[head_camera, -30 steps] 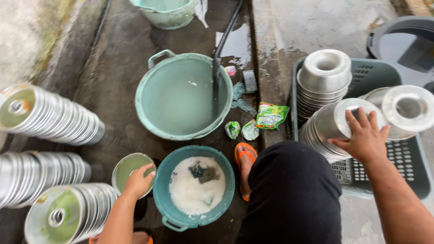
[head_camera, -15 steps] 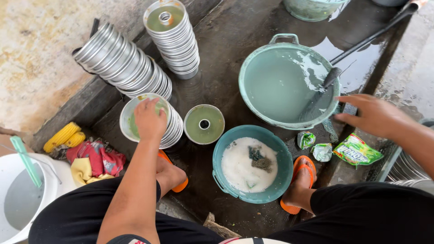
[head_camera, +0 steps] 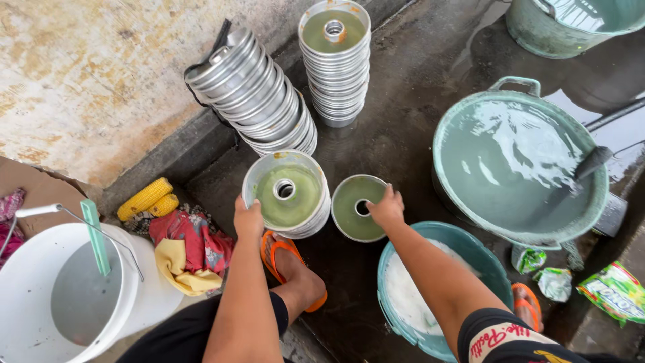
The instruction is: The person scrubs the inside and outside of metal molds with a sponge, rinses them in a basin of water, and stacks them in a basket. The person repeats this process for multiple molds.
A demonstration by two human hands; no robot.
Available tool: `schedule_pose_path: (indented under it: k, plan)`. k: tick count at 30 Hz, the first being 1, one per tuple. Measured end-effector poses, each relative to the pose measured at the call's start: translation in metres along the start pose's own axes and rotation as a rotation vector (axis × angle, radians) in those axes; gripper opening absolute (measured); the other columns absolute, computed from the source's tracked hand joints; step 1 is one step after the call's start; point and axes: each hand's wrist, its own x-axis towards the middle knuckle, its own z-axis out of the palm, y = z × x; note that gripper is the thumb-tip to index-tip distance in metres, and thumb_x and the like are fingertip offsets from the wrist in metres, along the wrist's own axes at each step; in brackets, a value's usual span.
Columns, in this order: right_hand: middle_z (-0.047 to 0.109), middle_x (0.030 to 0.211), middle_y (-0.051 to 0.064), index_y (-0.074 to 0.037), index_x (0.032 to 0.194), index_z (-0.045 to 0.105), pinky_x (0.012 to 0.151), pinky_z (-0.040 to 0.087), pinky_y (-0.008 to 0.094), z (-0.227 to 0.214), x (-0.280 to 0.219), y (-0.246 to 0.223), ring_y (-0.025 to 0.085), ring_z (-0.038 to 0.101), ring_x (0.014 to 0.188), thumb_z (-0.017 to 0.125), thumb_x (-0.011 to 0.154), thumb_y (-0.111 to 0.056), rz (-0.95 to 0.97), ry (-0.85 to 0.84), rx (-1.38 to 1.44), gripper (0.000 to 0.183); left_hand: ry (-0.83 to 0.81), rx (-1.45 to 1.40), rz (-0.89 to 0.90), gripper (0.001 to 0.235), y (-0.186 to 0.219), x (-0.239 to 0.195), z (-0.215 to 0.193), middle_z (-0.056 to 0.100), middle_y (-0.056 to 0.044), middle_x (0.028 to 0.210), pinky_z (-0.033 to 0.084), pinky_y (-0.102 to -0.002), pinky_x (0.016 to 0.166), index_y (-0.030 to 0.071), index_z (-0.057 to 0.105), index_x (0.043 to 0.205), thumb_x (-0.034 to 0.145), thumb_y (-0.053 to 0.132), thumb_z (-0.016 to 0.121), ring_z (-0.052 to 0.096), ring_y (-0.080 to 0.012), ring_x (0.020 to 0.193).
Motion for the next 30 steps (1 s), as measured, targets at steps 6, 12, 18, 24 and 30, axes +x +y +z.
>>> schedule_pose_path:
  k: [6, 12, 18, 24, 30]
  plan:
    - [0.065, 0.115, 0.025, -0.006, 0.149, 0.032, 0.074, 0.054, 0.043, 0.022, 0.037, 0.056, 0.037, 0.067, 0.096, 0.079, 0.082, -0.027, 0.456, -0.449, 0.283, 0.085, -0.152, -0.449, -0.220, 0.060, 0.005, 0.001, 0.001, 0.064, -0.013, 0.137, 0.053, -0.039, 0.096, 0.016, 0.048, 0.150, 0.091, 0.017, 0.062, 0.066, -0.0258, 0.118]
    - [0.071, 0.074, 0.021, -0.006, 0.119, 0.064, 0.037, 0.041, 0.033, 0.004, 0.066, 0.081, 0.029, 0.067, 0.049, 0.056, 0.090, -0.004, 0.458, -0.747, 0.426, 0.030, -0.305, -0.486, -0.549, 0.060, 0.028, -0.006, -0.005, 0.063, -0.015, 0.133, 0.062, -0.055, 0.076, 0.021, 0.045, 0.150, 0.092, 0.024, 0.058, 0.068, -0.0342, 0.109]
    - [0.072, 0.069, 0.019, -0.002, 0.108, 0.071, 0.035, 0.040, 0.032, -0.076, 0.090, 0.070, 0.026, 0.066, 0.046, 0.053, 0.092, -0.003, 0.303, -0.568, 0.388, 0.025, -0.401, -0.417, -0.529, 0.056, 0.047, -0.023, 0.025, 0.063, -0.017, 0.134, 0.062, -0.050, 0.064, 0.025, 0.042, 0.151, 0.096, 0.033, 0.050, 0.072, -0.0341, 0.097]
    - [0.075, 0.072, 0.016, -0.002, 0.105, 0.073, 0.048, 0.056, 0.033, -0.189, 0.113, 0.025, 0.022, 0.073, 0.052, 0.052, 0.093, -0.009, 0.166, -0.390, 0.137, 0.025, -0.406, -0.393, -0.527, 0.059, 0.067, -0.033, 0.042, 0.059, -0.017, 0.140, 0.064, -0.051, 0.072, 0.027, 0.032, 0.155, 0.098, 0.035, 0.044, 0.072, -0.0364, 0.104]
    - [0.072, 0.071, 0.016, -0.002, 0.096, 0.075, 0.051, 0.055, 0.037, -0.304, 0.141, -0.017, 0.024, 0.070, 0.054, 0.062, 0.087, -0.004, 0.065, -0.246, 0.077, 0.016, -0.455, -0.381, -0.496, 0.064, 0.075, -0.046, 0.073, 0.049, -0.015, 0.149, 0.063, -0.059, 0.079, 0.027, 0.027, 0.158, 0.097, 0.031, 0.049, 0.064, -0.0402, 0.119]
